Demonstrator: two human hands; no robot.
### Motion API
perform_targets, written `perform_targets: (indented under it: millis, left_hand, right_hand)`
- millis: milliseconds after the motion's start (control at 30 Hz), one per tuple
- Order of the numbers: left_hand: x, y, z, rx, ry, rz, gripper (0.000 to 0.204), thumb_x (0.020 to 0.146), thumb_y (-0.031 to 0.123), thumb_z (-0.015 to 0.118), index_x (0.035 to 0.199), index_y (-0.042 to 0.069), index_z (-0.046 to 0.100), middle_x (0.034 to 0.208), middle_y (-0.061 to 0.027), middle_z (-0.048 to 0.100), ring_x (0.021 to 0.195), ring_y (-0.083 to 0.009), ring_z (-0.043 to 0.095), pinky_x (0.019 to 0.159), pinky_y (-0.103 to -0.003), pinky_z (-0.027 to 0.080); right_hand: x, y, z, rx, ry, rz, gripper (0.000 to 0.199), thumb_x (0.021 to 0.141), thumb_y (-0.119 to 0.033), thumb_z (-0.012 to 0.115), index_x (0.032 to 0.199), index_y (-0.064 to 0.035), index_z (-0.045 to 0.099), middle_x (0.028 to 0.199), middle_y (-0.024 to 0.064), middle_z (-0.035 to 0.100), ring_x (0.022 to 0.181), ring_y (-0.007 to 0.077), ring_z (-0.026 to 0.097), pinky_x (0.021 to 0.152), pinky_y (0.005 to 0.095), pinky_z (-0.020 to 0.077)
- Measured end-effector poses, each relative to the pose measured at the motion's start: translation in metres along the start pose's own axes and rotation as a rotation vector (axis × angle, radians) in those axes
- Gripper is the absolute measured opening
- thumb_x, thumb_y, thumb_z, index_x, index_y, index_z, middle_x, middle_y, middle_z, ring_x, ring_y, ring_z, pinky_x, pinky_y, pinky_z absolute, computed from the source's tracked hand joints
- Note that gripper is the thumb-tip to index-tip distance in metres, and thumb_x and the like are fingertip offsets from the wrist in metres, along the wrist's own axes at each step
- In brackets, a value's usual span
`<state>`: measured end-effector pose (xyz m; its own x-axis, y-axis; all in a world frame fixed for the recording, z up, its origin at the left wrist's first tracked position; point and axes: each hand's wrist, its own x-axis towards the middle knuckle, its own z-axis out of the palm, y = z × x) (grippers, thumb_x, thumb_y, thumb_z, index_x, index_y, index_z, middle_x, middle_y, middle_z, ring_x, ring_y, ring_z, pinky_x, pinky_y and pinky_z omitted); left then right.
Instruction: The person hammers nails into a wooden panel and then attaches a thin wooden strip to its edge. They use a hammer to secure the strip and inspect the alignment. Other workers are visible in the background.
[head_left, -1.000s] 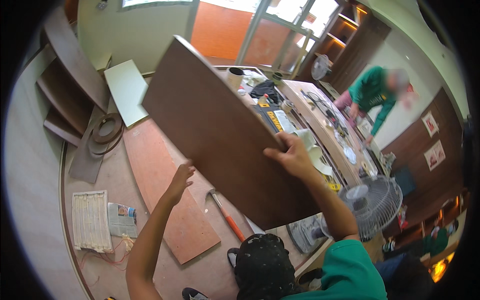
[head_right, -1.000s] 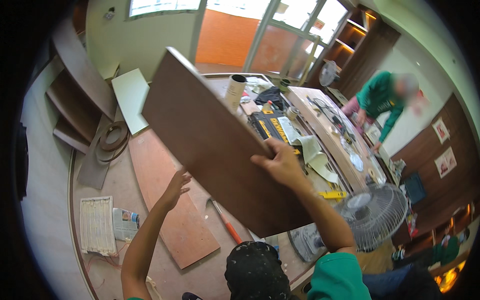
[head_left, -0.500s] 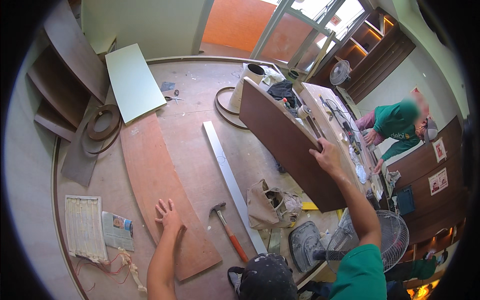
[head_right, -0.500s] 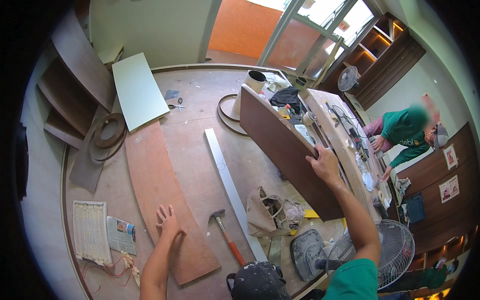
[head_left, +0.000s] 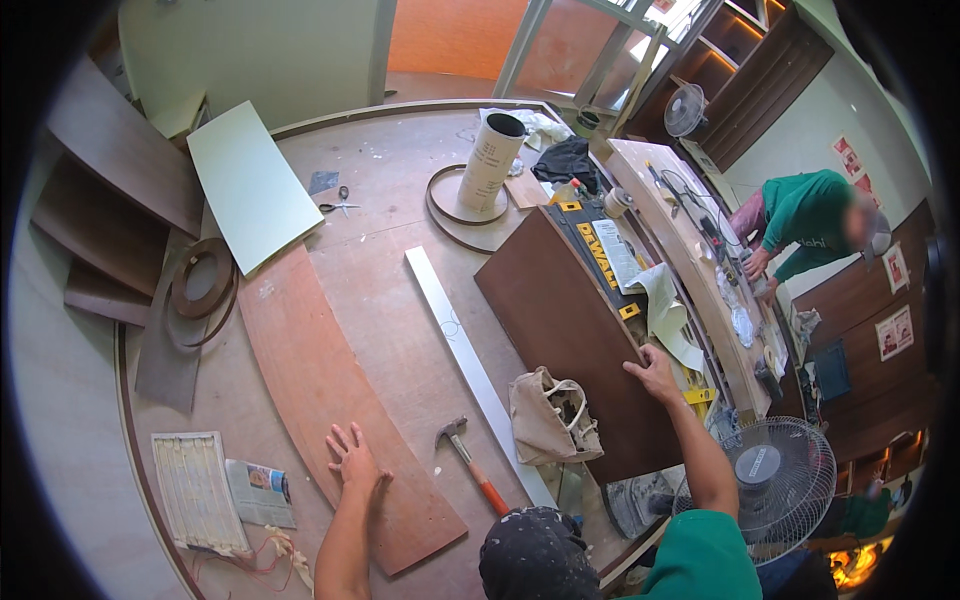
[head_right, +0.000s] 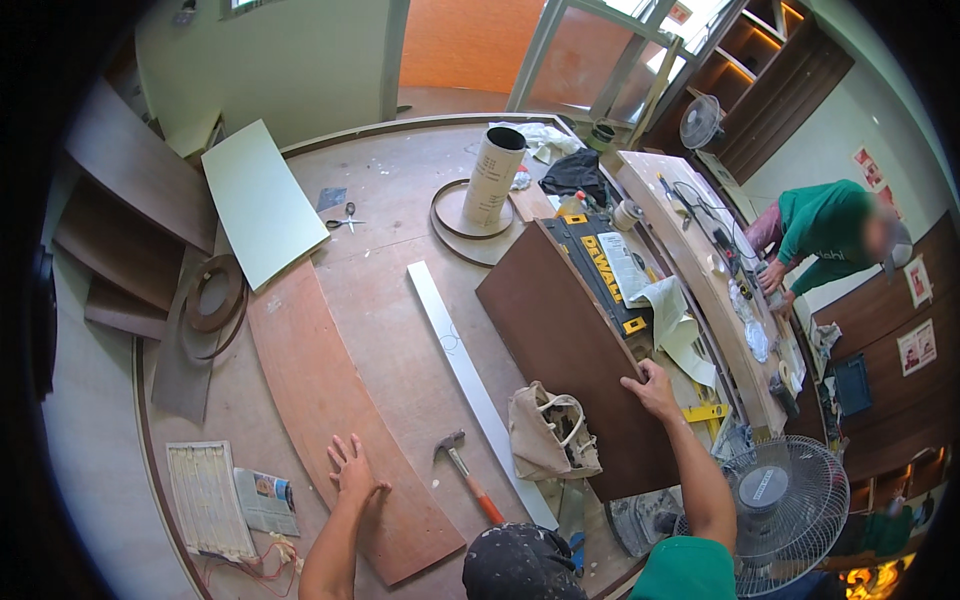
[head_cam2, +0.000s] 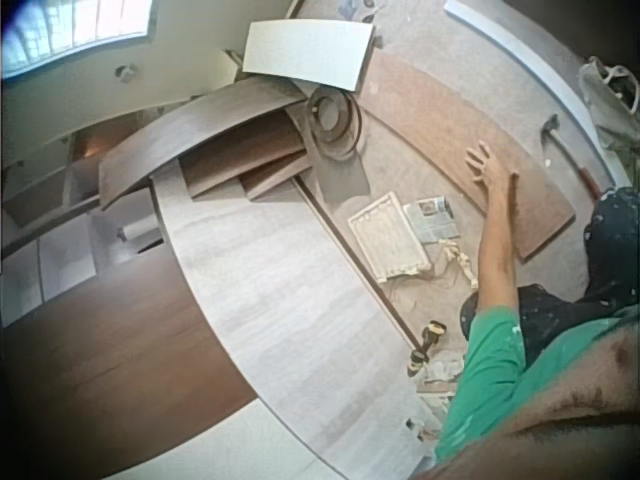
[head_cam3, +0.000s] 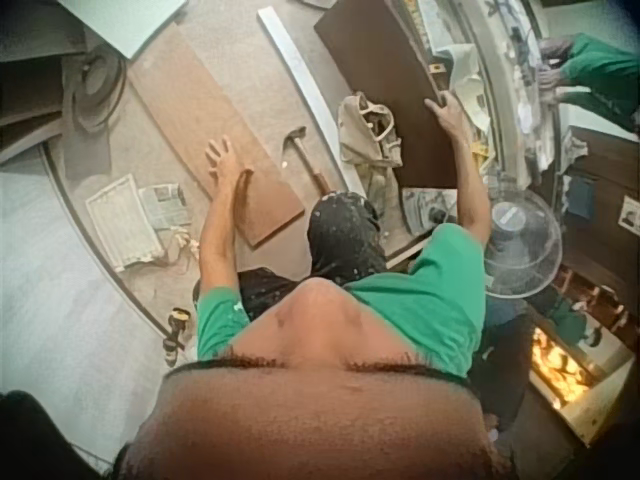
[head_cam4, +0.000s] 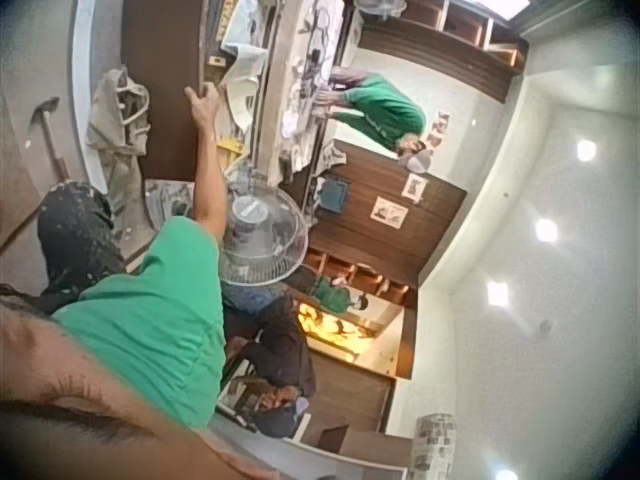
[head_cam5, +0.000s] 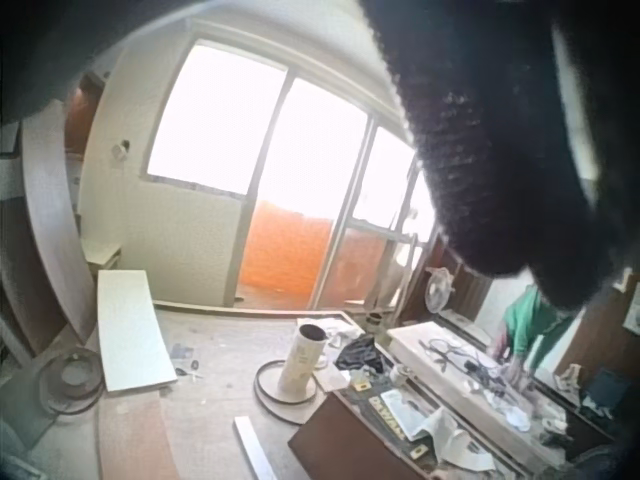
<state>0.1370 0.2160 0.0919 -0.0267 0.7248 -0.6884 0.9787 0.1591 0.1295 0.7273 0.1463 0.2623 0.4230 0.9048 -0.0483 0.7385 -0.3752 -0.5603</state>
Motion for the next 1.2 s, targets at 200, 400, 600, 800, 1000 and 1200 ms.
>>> perform_targets:
  millis: [200, 400, 600, 800, 1000, 1200]
  left_hand:
    - [0.000, 0.000, 0.001, 0.016, 0.016, 0.001, 0.147, 0.059, 0.039, 0.102, 0.168, 0.013, 0.006, 0.173, -0.0241, -0.009, 0.159, -0.0490, -0.001, 0.114, -0.075, 0.036]
    - [0.003, 0.003, 0.004, 0.006, 0.026, 0.017, 0.147, 0.059, 0.039, 0.102, 0.168, 0.013, 0.007, 0.173, -0.0245, -0.008, 0.159, -0.0494, 0.000, 0.114, -0.075, 0.035]
    - [0.008, 0.003, 0.010, 0.003, 0.020, 0.010, 0.148, 0.058, 0.039, 0.102, 0.168, 0.013, 0.006, 0.173, -0.0247, -0.010, 0.159, -0.0487, 0.000, 0.114, -0.075, 0.034]
    - [0.001, -0.011, 0.001, 0.015, 0.022, -0.012, 0.147, 0.060, 0.041, 0.101, 0.168, 0.013, 0.005, 0.173, -0.0254, -0.012, 0.159, -0.0496, 0.000, 0.114, -0.075, 0.033]
    - [0.025, -0.011, 0.008, 0.078, -0.058, 0.010, 0.138, 0.071, 0.052, 0.093, 0.169, 0.017, 0.001, 0.173, -0.0235, -0.015, 0.159, -0.0492, 0.001, 0.118, -0.072, 0.029]
    - [0.042, -0.006, -0.011, 0.116, -0.246, -0.043, 0.130, 0.081, 0.055, 0.084, 0.169, 0.021, -0.005, 0.173, -0.0264, -0.012, 0.158, -0.0514, 0.005, 0.129, -0.053, 0.021]
  right_hand:
    - [0.026, 0.054, 0.000, 0.024, -0.030, 0.067, 0.033, 0.082, -0.027, 0.086, 0.086, -0.0024, 0.064, 0.075, -0.0013, 0.051, 0.071, 0.0121, 0.046, 0.064, 0.0322, 0.0408]
    - [0.060, 0.101, -0.005, 0.014, -0.229, 0.397, 0.057, 0.088, -0.032, 0.081, 0.124, 0.0093, 0.065, 0.117, 0.0170, 0.071, 0.108, 0.0234, 0.067, 0.095, 0.0361, 0.0527]
    - [0.077, 0.132, 0.016, -0.222, -0.169, 0.468, 0.076, 0.079, -0.048, 0.085, 0.128, 0.0070, 0.067, 0.127, 0.0253, 0.070, 0.118, 0.0345, 0.069, 0.099, 0.0418, 0.0531]
    - [0.077, 0.117, 0.032, -0.241, -0.069, 0.419, 0.090, 0.075, -0.056, 0.087, 0.135, 0.0030, 0.054, 0.128, 0.0260, 0.065, 0.120, 0.0413, 0.063, 0.105, 0.0471, 0.0484]
    - [0.030, 0.069, 0.066, -0.071, 0.674, 0.146, 0.064, 0.085, -0.021, 0.081, 0.139, -0.0006, 0.053, 0.127, 0.0225, 0.060, 0.121, 0.0419, 0.056, 0.106, 0.0483, 0.0446]
    - [-0.100, -0.082, 0.106, 0.551, 0.414, 0.119, 0.046, 0.094, -0.016, 0.075, 0.132, -0.0002, 0.056, 0.116, 0.0107, 0.060, 0.107, 0.0232, 0.060, 0.096, 0.0381, 0.0493]
